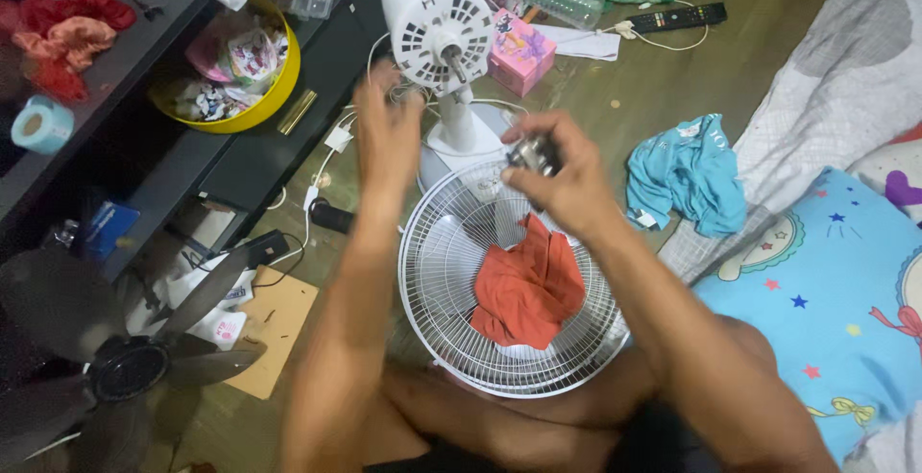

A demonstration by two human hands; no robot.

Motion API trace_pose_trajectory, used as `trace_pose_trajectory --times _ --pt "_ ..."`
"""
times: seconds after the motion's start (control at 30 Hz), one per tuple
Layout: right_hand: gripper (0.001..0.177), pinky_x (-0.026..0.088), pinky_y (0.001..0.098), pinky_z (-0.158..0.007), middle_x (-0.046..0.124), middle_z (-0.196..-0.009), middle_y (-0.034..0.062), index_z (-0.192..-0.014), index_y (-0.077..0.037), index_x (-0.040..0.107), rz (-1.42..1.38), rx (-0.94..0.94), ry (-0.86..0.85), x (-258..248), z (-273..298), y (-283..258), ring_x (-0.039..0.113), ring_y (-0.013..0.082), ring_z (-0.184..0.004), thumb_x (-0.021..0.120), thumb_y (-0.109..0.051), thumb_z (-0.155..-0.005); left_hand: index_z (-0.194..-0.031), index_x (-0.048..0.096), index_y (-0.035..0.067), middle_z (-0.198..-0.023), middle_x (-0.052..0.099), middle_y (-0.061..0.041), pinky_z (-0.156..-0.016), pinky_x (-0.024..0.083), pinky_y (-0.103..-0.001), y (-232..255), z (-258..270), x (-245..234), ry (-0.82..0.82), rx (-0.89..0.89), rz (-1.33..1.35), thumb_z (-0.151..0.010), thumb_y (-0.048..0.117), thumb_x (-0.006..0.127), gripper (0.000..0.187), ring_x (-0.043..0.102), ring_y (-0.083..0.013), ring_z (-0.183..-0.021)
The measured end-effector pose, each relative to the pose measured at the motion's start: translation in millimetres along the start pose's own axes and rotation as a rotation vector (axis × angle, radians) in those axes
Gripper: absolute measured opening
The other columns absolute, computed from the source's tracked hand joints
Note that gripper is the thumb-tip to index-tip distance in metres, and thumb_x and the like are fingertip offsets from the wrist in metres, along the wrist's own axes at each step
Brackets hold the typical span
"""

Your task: The person using a multi-tool to unscrew and tighten components on the motor housing of a white electric fan while sitting on the floor.

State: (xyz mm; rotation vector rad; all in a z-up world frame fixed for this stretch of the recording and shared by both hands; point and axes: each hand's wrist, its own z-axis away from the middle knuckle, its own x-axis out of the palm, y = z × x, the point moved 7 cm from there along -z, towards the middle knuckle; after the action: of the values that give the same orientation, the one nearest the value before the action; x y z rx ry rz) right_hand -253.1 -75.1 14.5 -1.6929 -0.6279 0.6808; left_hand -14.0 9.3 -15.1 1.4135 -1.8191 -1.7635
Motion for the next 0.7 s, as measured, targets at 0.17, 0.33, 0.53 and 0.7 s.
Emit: trace_pose_trajectory --times 0.17,0.33,0.53,0.7 --pt "0.061 0.057 0.0324 -0.083 0.069 -0.109 0.0098 -0.134 -0.005 0.051 0.285 -0.180 0.095 15.1 36.2 -14.0 0.070 0.0188 -0.094 0.081 -0.009 -0.081 -0.124 0.069 0.006 -0.118 0.074 -0.003 -0.093 0.053 -0.031 24.8 120.8 31.4 -0.376 -0.537 0.783 -0.101 0.036 0.050 0.043 0.067 -0.0146 -0.106" --pt "0.062 0.059 0.0395 -0.076 0.067 -0.109 0.0170 -0.132 -0.006 0.044 0.463 -0.364 0.139 31.8 60.4 -28.9 0.073 0.0323 -0.090 0.079 -0.014 -0.082 -0.119 0.072 -0.002 -0.107 0.072 -0.005 -0.090 0.052 -0.030 53.6 145.5 38.5 -0.330 -0.435 1.009 -0.099 0.015 0.066 0.027 0.066 -0.0132 -0.097" --pt "0.063 0.057 0.0398 -0.068 0.068 -0.096 0.0190 -0.131 -0.005 0.039 0.381 0.137 0.082 40.5 73.6 5.0 0.074 0.0325 -0.082 0.076 -0.017 -0.080 -0.100 0.071 -0.003 -0.095 0.073 -0.006 -0.079 0.056 -0.025 56.6 150.6 30.8 -0.209 -0.206 0.751 -0.095 0.009 0.070 0.013 0.067 -0.0092 -0.087" --pt "0.046 0.051 0.0294 -0.070 0.059 -0.102 0.0115 -0.127 -0.002 0.049 -0.260 0.281 -0.058 55.5 88.8 43.5 0.059 0.0158 -0.086 0.073 -0.007 -0.088 -0.094 0.071 -0.002 -0.084 0.070 -0.004 -0.067 0.052 -0.024 40.7 158.1 32.5 -0.219 -0.320 0.619 -0.095 0.010 0.070 0.012 0.063 -0.0080 -0.075"
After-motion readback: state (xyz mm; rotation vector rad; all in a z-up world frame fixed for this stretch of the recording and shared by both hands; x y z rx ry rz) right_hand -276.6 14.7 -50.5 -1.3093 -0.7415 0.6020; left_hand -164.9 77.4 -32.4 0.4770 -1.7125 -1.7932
